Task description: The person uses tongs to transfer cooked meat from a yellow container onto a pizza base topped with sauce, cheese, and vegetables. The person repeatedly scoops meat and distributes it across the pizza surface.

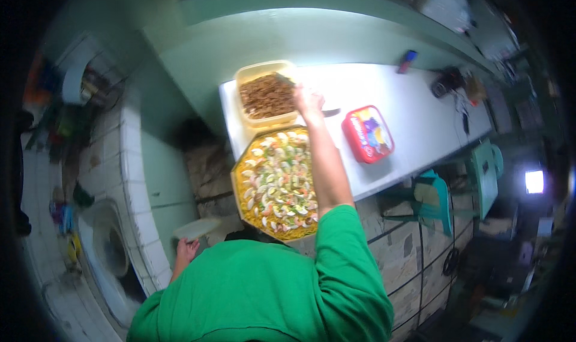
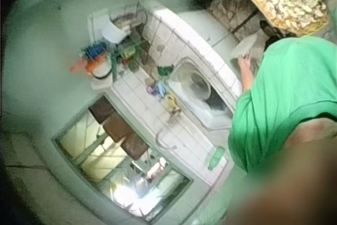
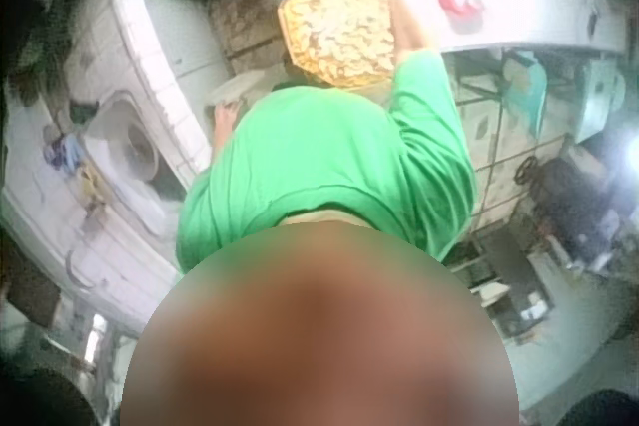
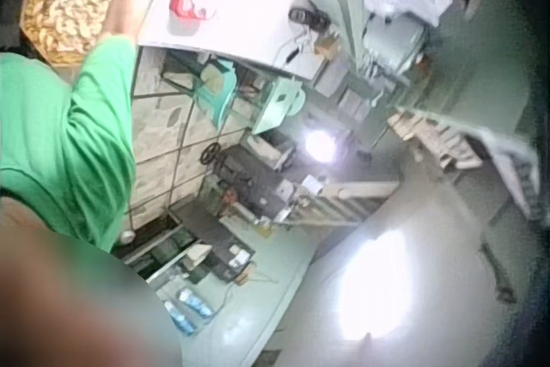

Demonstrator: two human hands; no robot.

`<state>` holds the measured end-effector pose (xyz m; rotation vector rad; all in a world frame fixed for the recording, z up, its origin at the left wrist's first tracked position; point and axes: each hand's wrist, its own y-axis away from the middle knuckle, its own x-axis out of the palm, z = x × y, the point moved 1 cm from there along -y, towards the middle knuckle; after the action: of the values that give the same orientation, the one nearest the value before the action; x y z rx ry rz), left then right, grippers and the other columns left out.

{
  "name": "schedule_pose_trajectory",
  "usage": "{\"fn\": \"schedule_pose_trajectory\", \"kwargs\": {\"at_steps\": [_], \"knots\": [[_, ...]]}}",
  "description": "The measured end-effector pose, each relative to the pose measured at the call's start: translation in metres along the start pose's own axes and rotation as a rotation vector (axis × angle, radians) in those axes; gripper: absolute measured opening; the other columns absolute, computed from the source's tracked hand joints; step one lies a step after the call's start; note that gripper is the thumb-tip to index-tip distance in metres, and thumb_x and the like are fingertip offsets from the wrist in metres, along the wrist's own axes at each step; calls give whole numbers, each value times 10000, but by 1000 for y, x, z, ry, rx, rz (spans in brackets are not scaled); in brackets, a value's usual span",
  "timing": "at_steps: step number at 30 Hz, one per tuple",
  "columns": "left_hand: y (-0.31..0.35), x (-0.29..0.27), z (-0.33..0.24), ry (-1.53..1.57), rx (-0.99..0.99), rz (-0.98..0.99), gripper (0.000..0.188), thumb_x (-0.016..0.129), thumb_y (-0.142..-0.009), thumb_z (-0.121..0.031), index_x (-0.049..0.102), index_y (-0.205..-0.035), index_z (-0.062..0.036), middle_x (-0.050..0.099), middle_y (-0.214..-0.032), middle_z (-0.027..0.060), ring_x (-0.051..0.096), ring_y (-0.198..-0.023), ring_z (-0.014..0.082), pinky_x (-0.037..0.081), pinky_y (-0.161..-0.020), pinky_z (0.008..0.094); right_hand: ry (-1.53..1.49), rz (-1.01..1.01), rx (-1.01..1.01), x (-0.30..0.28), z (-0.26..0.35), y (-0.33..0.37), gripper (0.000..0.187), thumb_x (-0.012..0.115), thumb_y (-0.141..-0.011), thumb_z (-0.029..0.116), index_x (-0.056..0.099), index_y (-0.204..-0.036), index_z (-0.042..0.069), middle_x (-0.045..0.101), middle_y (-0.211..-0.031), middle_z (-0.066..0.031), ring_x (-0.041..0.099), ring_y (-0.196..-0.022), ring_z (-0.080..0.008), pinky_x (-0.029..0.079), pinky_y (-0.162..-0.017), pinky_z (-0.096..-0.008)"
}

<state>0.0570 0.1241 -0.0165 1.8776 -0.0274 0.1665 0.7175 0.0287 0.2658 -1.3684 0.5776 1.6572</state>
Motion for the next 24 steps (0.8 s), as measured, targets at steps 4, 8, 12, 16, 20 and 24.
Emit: {"fn": "schedule_pose_trajectory", "kwargs": {"at_steps": [4,8,12,16,20,24], "knots": [[-5,-11,5,-18,-13,-25,365,468,-903,-296,451,-1192,-74,603,-1021,149,644,-825,282,520,-827,462,128,-35,-174,-2,-11,20,221,523,-898,277,648,-876,96,628,-642,-117,654,-645,-334,529,-631,-467],[-17,-15,4,-45,-33,18,359,496,-870,-281,452,-1153,-65,603,-975,158,644,-828,282,506,-858,463,-43,-170,-147,-7,-27,49,188,501,-899,201,628,-895,61,664,-763,-168,667,-716,-338,524,-623,-449],[-17,-21,2,-21,-32,17,343,517,-849,-255,454,-1126,-64,598,-951,158,642,-829,284,500,-864,467,47,-155,-238,-1,-41,73,160,544,-887,197,618,-930,63,663,-808,-130,669,-721,-294,525,-620,-428],[-6,-14,-2,-46,16,-3,326,516,-849,-248,469,-1103,-48,595,-971,142,639,-844,286,500,-853,457,-64,-328,-297,5,-52,86,119,586,-886,200,587,-870,82,616,-815,-83,653,-646,-274,524,-557,-398],[15,-8,-1,-79,107,40,314,516,-856,-246,477,-1092,-43,594,-988,126,637,-850,284,498,-846,455,-76,-268,-266,11,-52,90,113,579,-887,201,581,-853,93,600,-829,-89,646,-645,-282,527,-555,-403],[23,-6,7,-31,141,54,307,509,-871,-246,472,-1115,-63,588,-993,127,641,-824,284,505,-825,462,-44,-200,-220,14,-49,93,106,566,-896,206,580,-869,104,606,-849,-83,643,-657,-292,528,-560,-407]]}}
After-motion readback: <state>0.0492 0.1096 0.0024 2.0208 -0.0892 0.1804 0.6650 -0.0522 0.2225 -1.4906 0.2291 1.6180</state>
